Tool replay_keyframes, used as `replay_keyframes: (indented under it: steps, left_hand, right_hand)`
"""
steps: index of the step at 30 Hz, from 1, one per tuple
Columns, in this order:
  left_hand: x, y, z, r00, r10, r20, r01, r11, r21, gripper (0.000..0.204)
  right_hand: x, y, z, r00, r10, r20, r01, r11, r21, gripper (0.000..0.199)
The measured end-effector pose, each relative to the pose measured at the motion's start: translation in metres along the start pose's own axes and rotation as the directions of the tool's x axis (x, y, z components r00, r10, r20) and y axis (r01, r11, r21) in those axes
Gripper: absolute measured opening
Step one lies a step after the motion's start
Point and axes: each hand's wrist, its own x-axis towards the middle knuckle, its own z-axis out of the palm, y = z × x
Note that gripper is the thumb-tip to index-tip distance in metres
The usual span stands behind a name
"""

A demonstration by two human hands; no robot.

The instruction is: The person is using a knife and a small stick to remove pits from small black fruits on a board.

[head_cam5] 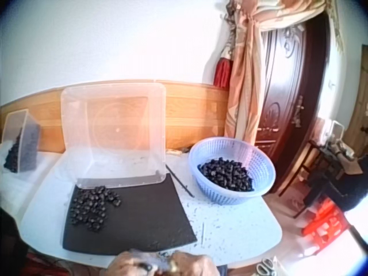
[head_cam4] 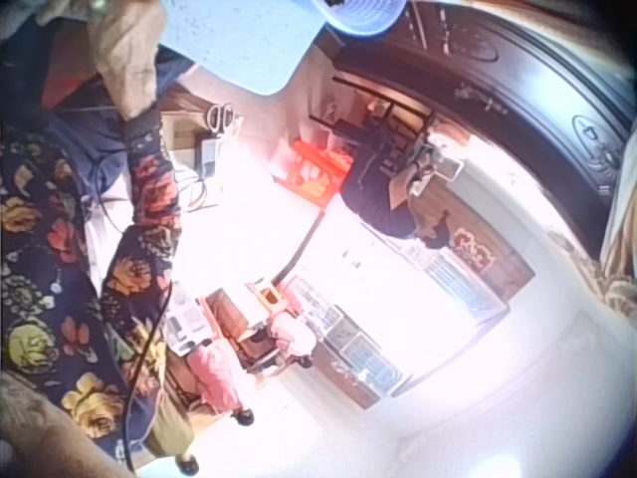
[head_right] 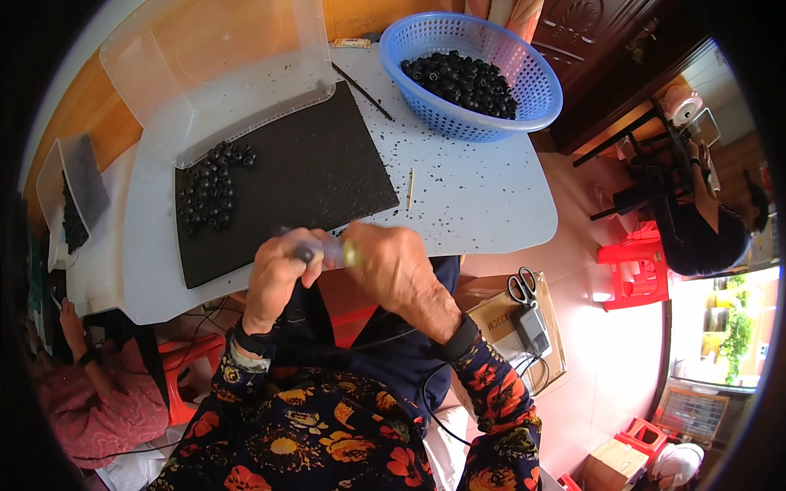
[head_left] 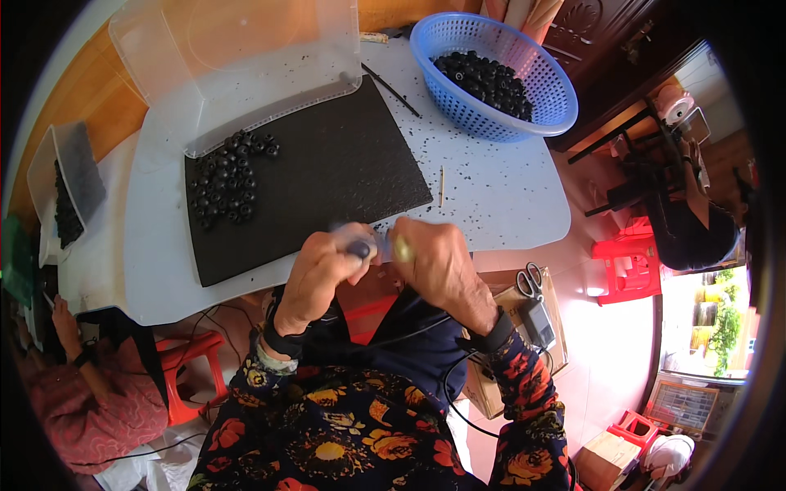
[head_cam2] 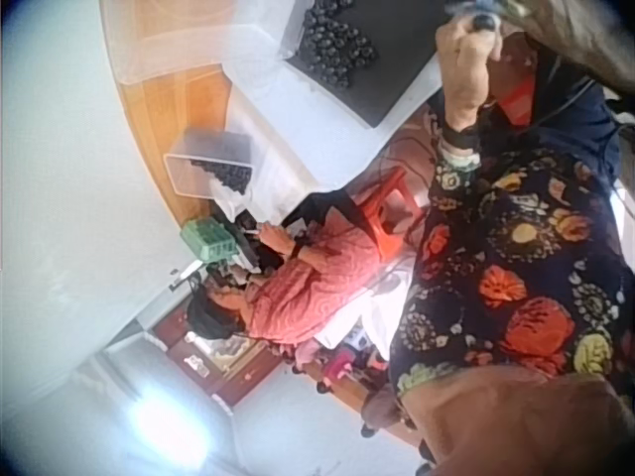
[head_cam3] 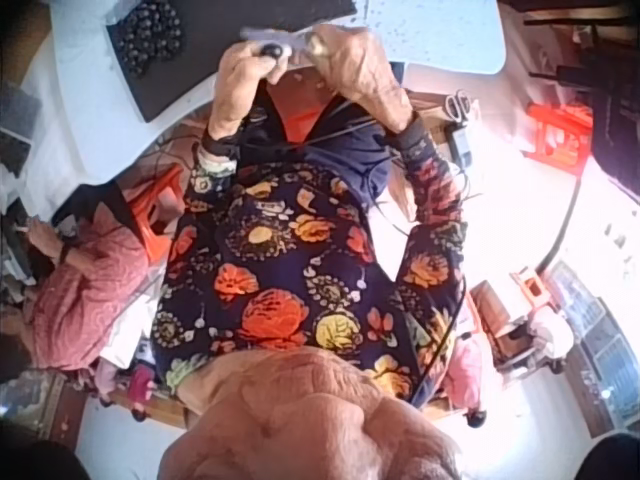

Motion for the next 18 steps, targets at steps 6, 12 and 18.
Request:
replay_keyframes:
  steps: [6,12,18]
  left_hand:
    - [0.003,0.008,0.010,0.982,0.180,0.062,-0.165,0.967,-0.195,0.012]
    - [0.002,0.000,0.009,0.985,0.168,0.034,-0.160,0.972,-0.171,0.015]
    - [0.002,-0.002,0.005,0.989,0.135,-0.053,-0.137,0.990,-0.043,0.016]
  right_hand:
    - [0.012,0.013,0.004,0.928,0.321,-0.188,-0.288,0.941,0.179,0.018]
    - [0.012,0.014,0.004,0.891,0.385,-0.241,-0.336,0.916,0.220,0.024]
    - [0.001,0.001,0.005,0.925,0.321,-0.202,-0.265,0.929,0.259,0.020]
